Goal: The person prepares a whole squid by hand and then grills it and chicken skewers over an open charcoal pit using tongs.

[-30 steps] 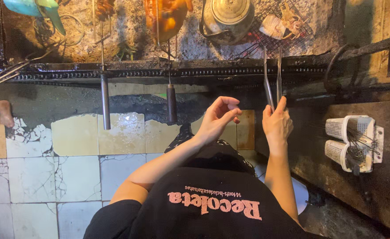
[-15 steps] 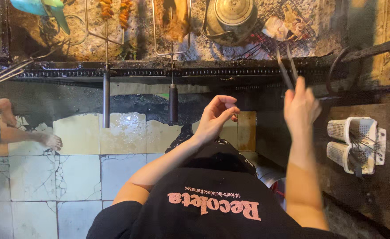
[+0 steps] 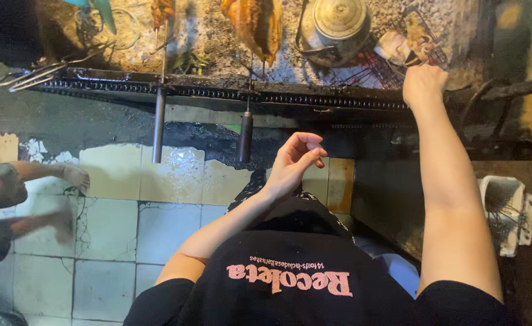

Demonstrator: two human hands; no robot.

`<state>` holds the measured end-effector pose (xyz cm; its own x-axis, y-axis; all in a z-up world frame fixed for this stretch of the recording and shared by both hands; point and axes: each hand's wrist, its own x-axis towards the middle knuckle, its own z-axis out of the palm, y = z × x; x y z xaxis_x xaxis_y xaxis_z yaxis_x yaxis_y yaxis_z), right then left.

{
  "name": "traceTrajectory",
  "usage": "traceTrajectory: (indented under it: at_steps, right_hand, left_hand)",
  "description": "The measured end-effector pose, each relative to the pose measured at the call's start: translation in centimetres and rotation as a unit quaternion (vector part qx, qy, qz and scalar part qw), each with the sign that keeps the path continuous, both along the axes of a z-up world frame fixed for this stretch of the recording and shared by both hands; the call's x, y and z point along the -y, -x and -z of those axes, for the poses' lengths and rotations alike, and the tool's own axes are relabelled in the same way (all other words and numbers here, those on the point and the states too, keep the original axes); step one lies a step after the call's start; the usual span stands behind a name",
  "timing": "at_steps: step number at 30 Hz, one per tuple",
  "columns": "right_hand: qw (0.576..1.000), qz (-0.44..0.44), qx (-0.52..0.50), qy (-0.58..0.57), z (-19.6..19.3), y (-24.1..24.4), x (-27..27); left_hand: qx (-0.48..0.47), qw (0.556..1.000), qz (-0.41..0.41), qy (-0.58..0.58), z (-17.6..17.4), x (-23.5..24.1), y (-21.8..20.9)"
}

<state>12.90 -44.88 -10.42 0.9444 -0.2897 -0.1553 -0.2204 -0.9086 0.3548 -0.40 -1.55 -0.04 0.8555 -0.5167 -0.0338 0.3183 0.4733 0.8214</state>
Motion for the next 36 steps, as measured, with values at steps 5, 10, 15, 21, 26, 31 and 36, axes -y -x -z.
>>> traceTrajectory:
  at_steps: [5, 10, 15, 21, 26, 31, 36]
  right_hand:
    - [0.999, -0.010, 0.032, 0.006, 1.4, -0.7, -0.2]
    - [0.997, 0.023, 0.015, -0.071, -3.3, 0.4, 0.4]
    - [0.895, 0.181, 0.111, -0.392, -7.1, 3.6, 2.8]
    - [0.713, 0.334, 0.128, -0.603, -3.1, 4.3, 6.2]
    - [0.874, 0.297, 0.086, -0.376, -5.2, 5.9, 6.1]
    - [0.954, 0.158, 0.087, -0.241, -8.6, 4.7, 1.3]
    - [0.984, 0.083, 0.039, -0.154, -4.7, 1.2, -1.6]
  left_hand:
    - [0.004, 1.000, -0.006, -0.003, -0.1, -0.3, 0.1]
    - [-0.013, 1.000, 0.003, 0.004, -0.2, -0.7, 0.0]
    - [-0.019, 1.000, 0.011, 0.009, 0.2, 0.0, -0.2]
    - [0.007, 0.998, 0.054, 0.007, 0.0, 0.9, 0.1]
    - [0.002, 0.999, 0.053, -0.002, 0.2, 0.9, -0.4]
    - [-0.006, 0.998, 0.059, 0.003, 0.1, 0.9, -0.3]
    - [-0.003, 0.999, 0.050, 0.004, -0.4, 0.4, -0.4]
